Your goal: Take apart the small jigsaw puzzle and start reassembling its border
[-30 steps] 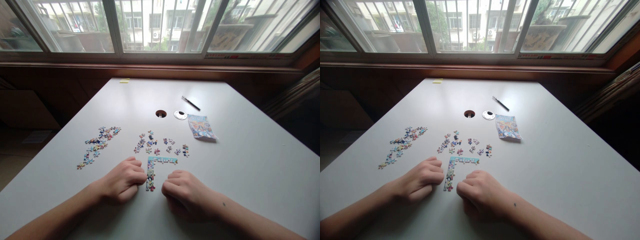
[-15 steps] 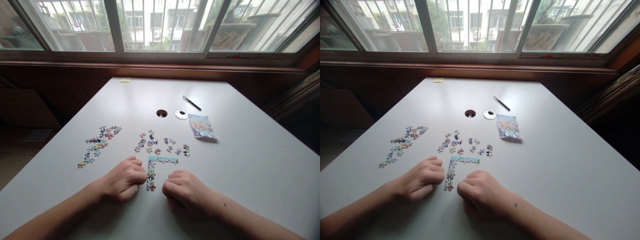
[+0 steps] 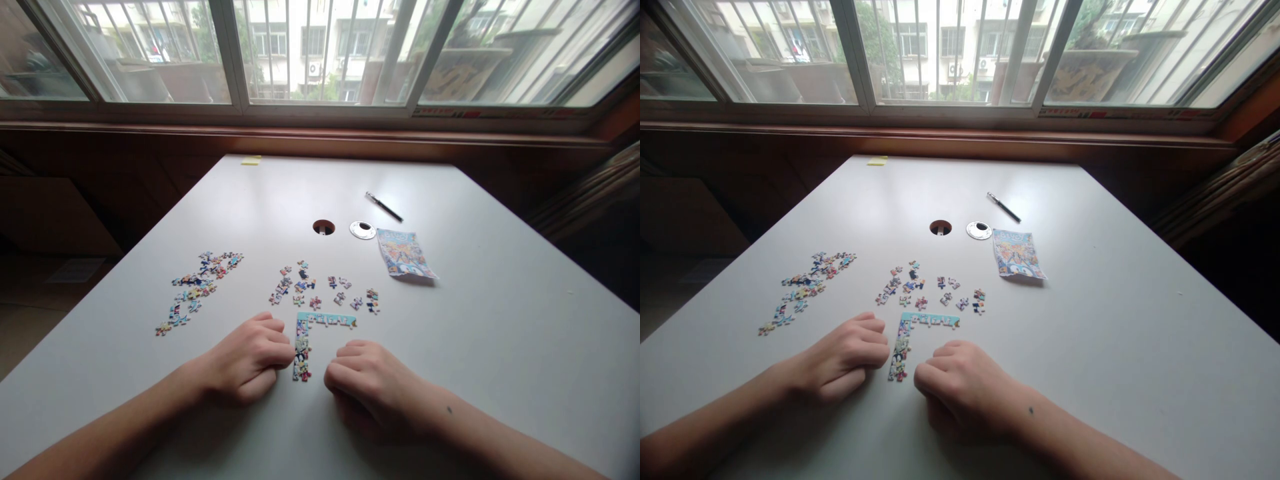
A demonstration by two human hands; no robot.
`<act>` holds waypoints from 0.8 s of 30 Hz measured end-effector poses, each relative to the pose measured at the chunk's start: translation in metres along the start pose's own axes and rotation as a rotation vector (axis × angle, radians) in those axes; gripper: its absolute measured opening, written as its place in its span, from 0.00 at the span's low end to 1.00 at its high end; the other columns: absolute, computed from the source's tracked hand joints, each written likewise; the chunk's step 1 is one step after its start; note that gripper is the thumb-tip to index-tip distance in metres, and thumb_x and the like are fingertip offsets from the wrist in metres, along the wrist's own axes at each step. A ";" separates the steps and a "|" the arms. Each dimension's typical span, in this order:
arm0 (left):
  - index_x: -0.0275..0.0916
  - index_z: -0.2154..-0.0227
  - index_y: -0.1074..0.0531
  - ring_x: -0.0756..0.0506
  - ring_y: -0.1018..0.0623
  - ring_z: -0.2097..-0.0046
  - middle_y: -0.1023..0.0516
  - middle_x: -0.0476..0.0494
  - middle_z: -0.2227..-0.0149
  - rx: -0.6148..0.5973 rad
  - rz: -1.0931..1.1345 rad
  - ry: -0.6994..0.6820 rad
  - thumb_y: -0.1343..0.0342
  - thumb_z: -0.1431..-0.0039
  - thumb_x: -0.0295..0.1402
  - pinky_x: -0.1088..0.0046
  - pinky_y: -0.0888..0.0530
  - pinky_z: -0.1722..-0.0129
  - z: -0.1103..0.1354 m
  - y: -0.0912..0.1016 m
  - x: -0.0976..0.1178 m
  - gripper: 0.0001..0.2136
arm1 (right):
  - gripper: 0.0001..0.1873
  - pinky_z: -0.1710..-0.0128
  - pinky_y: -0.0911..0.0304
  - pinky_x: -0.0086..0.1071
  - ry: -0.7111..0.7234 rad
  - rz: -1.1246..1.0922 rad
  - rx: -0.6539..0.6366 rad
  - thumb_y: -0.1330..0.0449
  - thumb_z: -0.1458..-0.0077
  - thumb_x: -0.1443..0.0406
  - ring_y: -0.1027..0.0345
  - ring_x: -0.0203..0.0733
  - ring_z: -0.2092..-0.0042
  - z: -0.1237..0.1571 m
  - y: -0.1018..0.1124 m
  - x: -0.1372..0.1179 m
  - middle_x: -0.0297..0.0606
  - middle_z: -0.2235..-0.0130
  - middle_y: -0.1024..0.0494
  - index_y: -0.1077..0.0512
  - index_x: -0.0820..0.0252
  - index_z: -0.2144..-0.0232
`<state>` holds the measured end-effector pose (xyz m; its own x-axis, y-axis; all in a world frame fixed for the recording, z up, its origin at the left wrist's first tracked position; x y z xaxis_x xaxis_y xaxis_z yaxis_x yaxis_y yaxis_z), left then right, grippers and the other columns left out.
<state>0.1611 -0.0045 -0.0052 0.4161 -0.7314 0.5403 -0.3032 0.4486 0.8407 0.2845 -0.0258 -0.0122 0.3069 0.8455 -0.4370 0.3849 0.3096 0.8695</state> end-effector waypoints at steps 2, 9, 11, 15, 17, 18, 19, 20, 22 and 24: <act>0.39 0.76 0.53 0.43 0.40 0.70 0.35 0.45 0.76 -0.004 -0.002 -0.001 0.54 0.52 0.29 0.61 0.40 0.65 0.000 0.000 0.000 0.09 | 0.10 0.71 0.52 0.32 -0.001 -0.001 -0.005 0.49 0.56 0.72 0.52 0.37 0.74 0.000 0.000 0.000 0.30 0.75 0.40 0.46 0.55 0.73; 0.39 0.76 0.52 0.43 0.39 0.70 0.34 0.45 0.76 -0.002 -0.020 -0.004 0.54 0.53 0.28 0.61 0.39 0.64 0.002 -0.001 -0.001 0.10 | 0.09 0.71 0.51 0.32 -0.006 0.010 -0.008 0.49 0.56 0.72 0.51 0.37 0.74 0.000 0.001 0.000 0.31 0.75 0.39 0.45 0.55 0.73; 0.39 0.75 0.52 0.43 0.38 0.70 0.34 0.45 0.75 -0.002 -0.023 -0.002 0.54 0.53 0.28 0.62 0.39 0.64 0.002 -0.001 -0.002 0.09 | 0.09 0.71 0.52 0.32 -0.001 0.007 0.002 0.49 0.56 0.72 0.52 0.37 0.74 -0.001 0.002 -0.001 0.31 0.76 0.39 0.45 0.55 0.73; 0.39 0.75 0.52 0.43 0.38 0.69 0.34 0.45 0.75 0.004 -0.021 -0.002 0.54 0.53 0.28 0.62 0.40 0.64 0.002 0.000 -0.001 0.09 | 0.09 0.72 0.52 0.32 0.003 0.013 0.004 0.49 0.55 0.72 0.52 0.37 0.74 -0.001 0.003 -0.002 0.30 0.76 0.40 0.46 0.55 0.73; 0.39 0.75 0.52 0.43 0.38 0.69 0.34 0.45 0.75 0.009 -0.017 -0.004 0.54 0.54 0.28 0.62 0.40 0.65 0.001 0.001 0.000 0.09 | 0.09 0.71 0.53 0.32 0.000 0.008 -0.001 0.49 0.55 0.72 0.53 0.37 0.74 0.000 0.001 -0.001 0.30 0.76 0.40 0.46 0.55 0.73; 0.39 0.76 0.52 0.43 0.38 0.70 0.34 0.45 0.76 0.009 -0.015 -0.003 0.54 0.54 0.28 0.62 0.40 0.65 0.001 0.001 0.000 0.09 | 0.10 0.71 0.53 0.32 -0.002 0.003 -0.002 0.49 0.55 0.72 0.53 0.37 0.74 0.000 0.001 0.000 0.30 0.75 0.41 0.47 0.55 0.73; 0.39 0.76 0.52 0.43 0.39 0.70 0.34 0.45 0.76 0.009 -0.014 -0.003 0.54 0.54 0.28 0.62 0.41 0.65 0.001 0.001 0.001 0.09 | 0.10 0.71 0.53 0.32 -0.004 -0.003 0.000 0.49 0.56 0.72 0.53 0.37 0.74 0.000 0.000 0.000 0.30 0.75 0.41 0.47 0.55 0.73; 0.39 0.76 0.52 0.43 0.39 0.70 0.35 0.45 0.76 0.009 -0.014 -0.004 0.54 0.54 0.28 0.62 0.41 0.65 0.001 0.001 0.001 0.09 | 0.11 0.71 0.53 0.31 -0.006 -0.008 0.003 0.49 0.56 0.73 0.54 0.37 0.74 0.001 0.000 0.000 0.30 0.75 0.41 0.48 0.55 0.73; 0.39 0.75 0.53 0.43 0.38 0.70 0.35 0.45 0.76 0.009 -0.017 -0.008 0.54 0.54 0.28 0.62 0.41 0.65 0.000 0.002 0.002 0.09 | 0.11 0.71 0.53 0.32 -0.008 -0.015 0.006 0.49 0.56 0.73 0.55 0.37 0.74 0.001 0.000 0.001 0.30 0.75 0.42 0.49 0.55 0.73; 0.39 0.75 0.53 0.43 0.38 0.70 0.35 0.46 0.76 0.010 -0.021 -0.009 0.55 0.53 0.28 0.62 0.41 0.65 0.000 0.002 0.002 0.09 | 0.12 0.71 0.54 0.32 -0.009 -0.018 0.004 0.49 0.55 0.73 0.55 0.37 0.74 0.001 -0.001 0.001 0.29 0.75 0.42 0.49 0.55 0.72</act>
<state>0.1616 -0.0051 -0.0021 0.4145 -0.7454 0.5221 -0.3032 0.4278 0.8515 0.2856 -0.0255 -0.0137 0.3079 0.8359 -0.4543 0.3938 0.3227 0.8607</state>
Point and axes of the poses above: each hand's wrist, its own z-axis away from the middle knuckle, its own y-axis out of the back of the hand, x = y × z, the point moved 8 cm from there along -z, towards the middle knuckle
